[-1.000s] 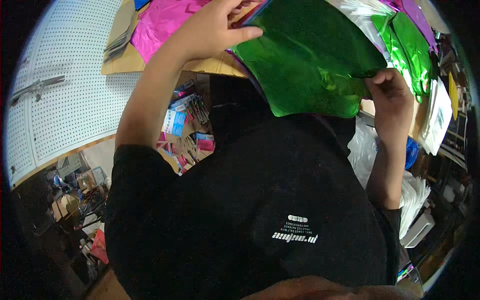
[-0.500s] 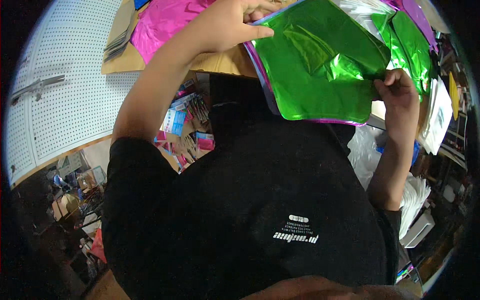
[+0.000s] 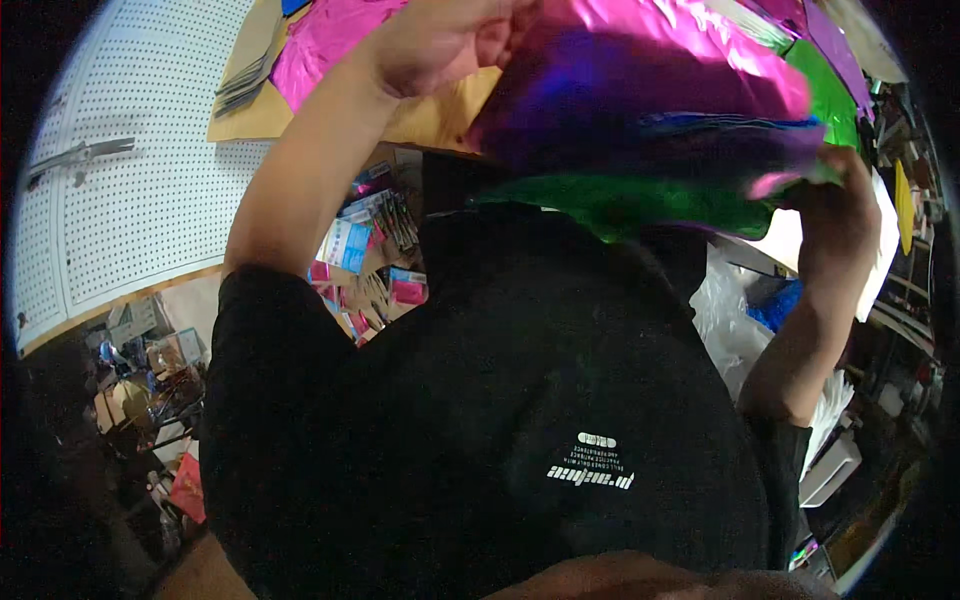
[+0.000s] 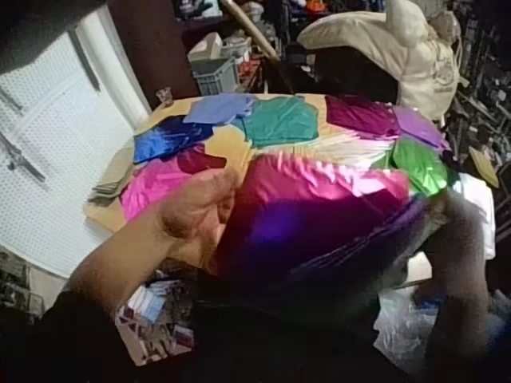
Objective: Packaging star-shaped colorful plastic sheets into individual bags with cardboard backings and labels.
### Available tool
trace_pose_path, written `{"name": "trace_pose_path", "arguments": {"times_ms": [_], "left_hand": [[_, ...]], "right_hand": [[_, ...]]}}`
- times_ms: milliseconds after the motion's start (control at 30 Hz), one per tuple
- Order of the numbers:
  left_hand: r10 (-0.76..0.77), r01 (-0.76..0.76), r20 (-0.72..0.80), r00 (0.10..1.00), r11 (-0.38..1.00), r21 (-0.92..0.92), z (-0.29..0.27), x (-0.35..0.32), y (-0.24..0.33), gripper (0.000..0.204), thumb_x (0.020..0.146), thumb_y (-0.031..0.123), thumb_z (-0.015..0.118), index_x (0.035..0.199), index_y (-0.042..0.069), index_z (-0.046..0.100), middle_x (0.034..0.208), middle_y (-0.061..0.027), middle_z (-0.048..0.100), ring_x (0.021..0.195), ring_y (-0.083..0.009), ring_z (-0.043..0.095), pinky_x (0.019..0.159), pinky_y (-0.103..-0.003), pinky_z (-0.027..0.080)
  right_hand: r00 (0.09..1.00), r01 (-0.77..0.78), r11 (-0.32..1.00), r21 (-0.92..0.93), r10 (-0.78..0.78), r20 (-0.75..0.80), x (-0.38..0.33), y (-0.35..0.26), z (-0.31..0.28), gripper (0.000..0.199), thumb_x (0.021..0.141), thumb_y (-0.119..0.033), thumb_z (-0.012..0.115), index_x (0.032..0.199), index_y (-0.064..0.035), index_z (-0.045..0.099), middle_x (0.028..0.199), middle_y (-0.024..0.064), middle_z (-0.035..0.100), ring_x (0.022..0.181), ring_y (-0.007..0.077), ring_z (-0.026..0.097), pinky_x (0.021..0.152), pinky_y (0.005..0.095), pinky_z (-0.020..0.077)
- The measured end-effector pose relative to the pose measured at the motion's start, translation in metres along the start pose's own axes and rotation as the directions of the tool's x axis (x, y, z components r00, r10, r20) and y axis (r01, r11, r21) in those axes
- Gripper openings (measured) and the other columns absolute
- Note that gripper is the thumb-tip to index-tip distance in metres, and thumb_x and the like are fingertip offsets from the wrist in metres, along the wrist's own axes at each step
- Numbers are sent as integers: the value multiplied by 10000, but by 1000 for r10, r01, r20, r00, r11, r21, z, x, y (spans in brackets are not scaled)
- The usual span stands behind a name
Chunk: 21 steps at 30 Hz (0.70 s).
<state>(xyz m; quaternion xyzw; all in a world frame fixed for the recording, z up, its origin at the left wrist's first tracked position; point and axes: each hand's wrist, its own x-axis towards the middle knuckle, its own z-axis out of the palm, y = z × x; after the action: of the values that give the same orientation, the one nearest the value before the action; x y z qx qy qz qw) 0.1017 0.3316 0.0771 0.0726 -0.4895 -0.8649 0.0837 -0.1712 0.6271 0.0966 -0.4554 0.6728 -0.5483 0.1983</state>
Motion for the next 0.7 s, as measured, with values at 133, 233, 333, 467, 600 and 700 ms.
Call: {"name": "trace_pose_path", "arguments": {"times_ms": [133, 233, 333, 467, 600, 700], "left_hand": [[-83, 103, -65, 994, 903, 418, -47, 3, -17, 301, 1075, 199, 622, 1305, 8, 656, 1116, -36, 719, 1050, -164, 678, 959, -299, 527], [-139, 164, -174, 975, 976, 143, -28, -11, -31, 686, 1067, 544, 538, 1430, -38, 557, 1357, -136, 655, 1188, -214, 658, 1024, -329, 514], [-182, 164, -139, 973, 977, -133, -21, -22, -41, 402, 1001, 166, 693, 1376, 36, 627, 1275, -52, 695, 1178, -159, 644, 979, -335, 521], [-105, 125, -69, 992, 849, 514, -21, -22, -47, 367, 984, 96, 714, 1316, -32, 625, 1186, -72, 738, 1100, -138, 674, 960, -293, 534], [-71, 190, -215, 974, 776, 602, -20, -22, -47, 497, 944, 48, 746, 1392, -55, 555, 1184, -126, 736, 1110, -171, 684, 967, -307, 545], [23, 142, -220, 975, 698, 702, -31, -24, -44, 676, 903, 27, 782, 1491, -55, 459, 1301, -175, 679, 1137, -203, 683, 985, -328, 559]], "right_hand": [[972, -204, 978, 32, 199, 127, 4, 18, 2, 163, 942, 58, 613, 1081, -24, 596, 1023, 47, 638, 936, 146, 641, 778, 301, 555], [945, -283, 945, 166, 245, 215, 10, 36, 7, 164, 932, 68, 636, 1036, -50, 589, 924, 12, 605, 883, 130, 623, 768, 282, 542], [942, -294, 955, 31, 284, 177, 12, 42, 9, 158, 936, 70, 657, 1011, -46, 580, 948, 15, 609, 891, 119, 619, 770, 276, 542], [968, -190, 981, -48, 195, 160, 14, 46, 19, 137, 951, 58, 666, 1008, -37, 586, 928, 11, 604, 842, 105, 605, 755, 266, 531], [945, -262, 962, -73, 271, 184, 12, 43, 25, 148, 950, 78, 646, 1008, -47, 593, 933, -26, 569, 862, 60, 549, 795, 223, 450], [934, -270, 958, -95, 285, 217, 12, 47, 28, 144, 951, 79, 643, 1019, -38, 595, 949, -16, 572, 880, 70, 555, 802, 233, 456]]}}
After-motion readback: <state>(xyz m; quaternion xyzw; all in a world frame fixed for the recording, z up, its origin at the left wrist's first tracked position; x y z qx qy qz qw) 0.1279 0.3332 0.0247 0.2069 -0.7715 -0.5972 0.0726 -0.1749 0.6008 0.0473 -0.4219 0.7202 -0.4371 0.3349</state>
